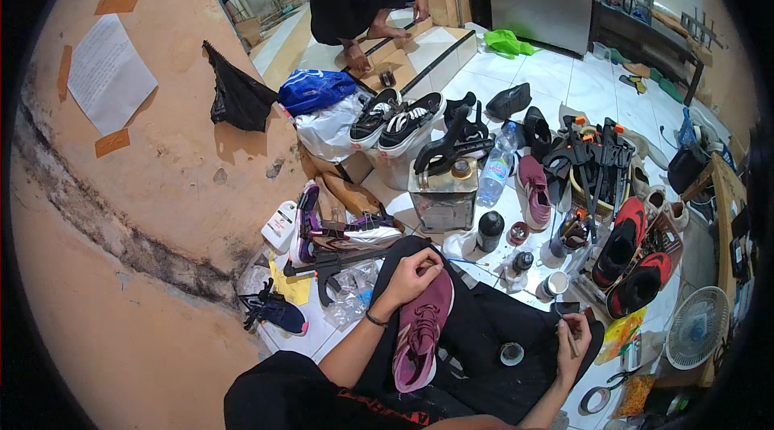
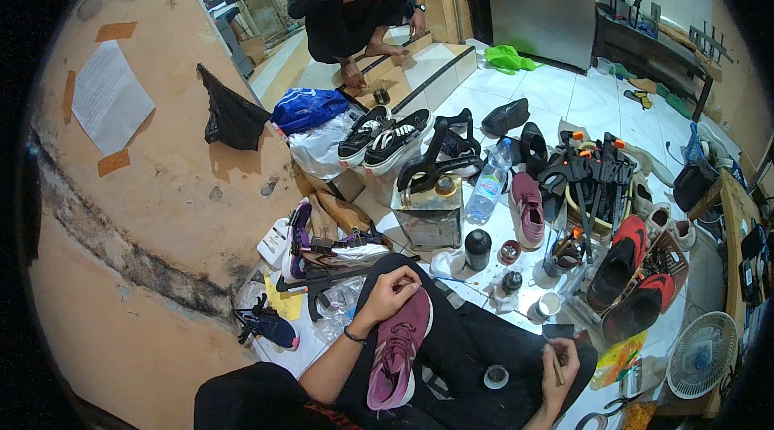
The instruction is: Apply glue or paint to a sneaker using a small brush.
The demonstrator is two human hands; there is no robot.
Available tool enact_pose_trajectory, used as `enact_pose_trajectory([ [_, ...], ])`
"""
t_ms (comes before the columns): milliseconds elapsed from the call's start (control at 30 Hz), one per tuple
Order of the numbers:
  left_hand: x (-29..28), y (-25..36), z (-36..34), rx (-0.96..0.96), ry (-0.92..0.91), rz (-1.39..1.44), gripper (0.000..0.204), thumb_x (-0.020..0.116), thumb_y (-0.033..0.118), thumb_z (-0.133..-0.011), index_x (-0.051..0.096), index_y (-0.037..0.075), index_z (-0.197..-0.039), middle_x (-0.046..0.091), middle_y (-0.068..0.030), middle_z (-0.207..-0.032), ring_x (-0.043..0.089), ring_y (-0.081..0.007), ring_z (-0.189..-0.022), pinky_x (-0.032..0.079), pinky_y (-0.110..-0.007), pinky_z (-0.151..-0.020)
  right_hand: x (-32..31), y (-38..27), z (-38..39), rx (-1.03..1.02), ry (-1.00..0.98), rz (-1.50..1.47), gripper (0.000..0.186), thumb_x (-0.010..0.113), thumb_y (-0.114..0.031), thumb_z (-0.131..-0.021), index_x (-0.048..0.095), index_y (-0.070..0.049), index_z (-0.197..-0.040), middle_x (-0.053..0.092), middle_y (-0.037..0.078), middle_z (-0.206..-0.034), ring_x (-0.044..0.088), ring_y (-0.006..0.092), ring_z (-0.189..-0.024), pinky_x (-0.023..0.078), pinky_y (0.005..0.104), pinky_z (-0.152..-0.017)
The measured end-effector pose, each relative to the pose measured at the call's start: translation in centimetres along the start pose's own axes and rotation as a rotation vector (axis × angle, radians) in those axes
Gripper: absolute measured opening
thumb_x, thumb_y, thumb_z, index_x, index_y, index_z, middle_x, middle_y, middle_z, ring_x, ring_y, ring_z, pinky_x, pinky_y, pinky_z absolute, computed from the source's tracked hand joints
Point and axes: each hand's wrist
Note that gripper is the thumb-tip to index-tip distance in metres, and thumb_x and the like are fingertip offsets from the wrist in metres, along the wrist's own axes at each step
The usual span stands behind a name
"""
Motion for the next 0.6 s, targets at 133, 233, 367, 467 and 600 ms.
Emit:
enact_pose_trajectory([
  [133,-0.06,0.13,0.0,0.005,0.007,-0.021,0.014,0.063,0.011,-0.093,0.062,-0.003,-0.097,0.067,-0.0043,-0.084,0.06,-0.0076,-0.08,0.048,-0.025,-0.075,-0.07,0.13,-0.07,-0.011,-0.008,0.01,0.013,0.067,-0.011,-0.092,0.06,-0.002,-0.098,0.058,0.001,-0.084,0.054,0.0075,-0.074,0.043,0.0224,-0.066],
  [233,-0.09,0.22,0.01,0.0,0.004,-0.036,0.014,0.063,0.011,-0.093,0.062,-0.003,-0.097,0.067,-0.0047,-0.084,0.06,-0.0078,-0.079,0.048,-0.025,-0.075,-0.06,0.13,-0.06,-0.008,-0.006,0.0,0.013,0.067,-0.011,-0.092,0.06,-0.002,-0.098,0.058,0.001,-0.084,0.055,0.0076,-0.073,0.043,0.0224,-0.066],
  [367,-0.02,0.28,0.0,0.033,0.013,-0.018,0.014,0.063,0.011,-0.093,0.062,-0.003,-0.097,0.067,-0.0048,-0.083,0.06,-0.0078,-0.079,0.048,-0.025,-0.074,0.01,0.01,-0.01,-0.008,-0.001,-0.003,0.013,0.067,-0.011,-0.092,0.06,-0.002,-0.098,0.059,0.001,-0.083,0.055,0.0077,-0.073,0.043,0.0223,-0.065],
  [467,0.0,0.36,0.01,0.023,0.016,-0.025,0.014,0.063,0.011,-0.093,0.062,-0.002,-0.097,0.067,-0.0047,-0.082,0.06,-0.0076,-0.078,0.048,-0.025,-0.073,0.05,-0.09,-0.01,0.0,0.0,-0.005,0.013,0.067,-0.011,-0.092,0.06,-0.002,-0.098,0.059,0.001,-0.083,0.055,0.0077,-0.073,0.043,0.0222,-0.065],
  [600,-0.03,0.47,0.07,0.02,0.02,-0.016,0.014,0.063,0.011,-0.092,0.062,-0.002,-0.097,0.067,-0.0046,-0.081,0.059,-0.0073,-0.077,0.047,-0.025,-0.073,0.11,-0.16,0.01,0.006,0.002,-0.007,0.012,0.067,-0.01,-0.092,0.059,-0.003,-0.098,0.059,0.001,-0.083,0.055,0.0075,-0.073,0.043,0.0221,-0.065],
])
Point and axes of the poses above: each hand's wrist, its own z-axis away from the middle knuckle, its own x-axis out of the palm, y = z × x
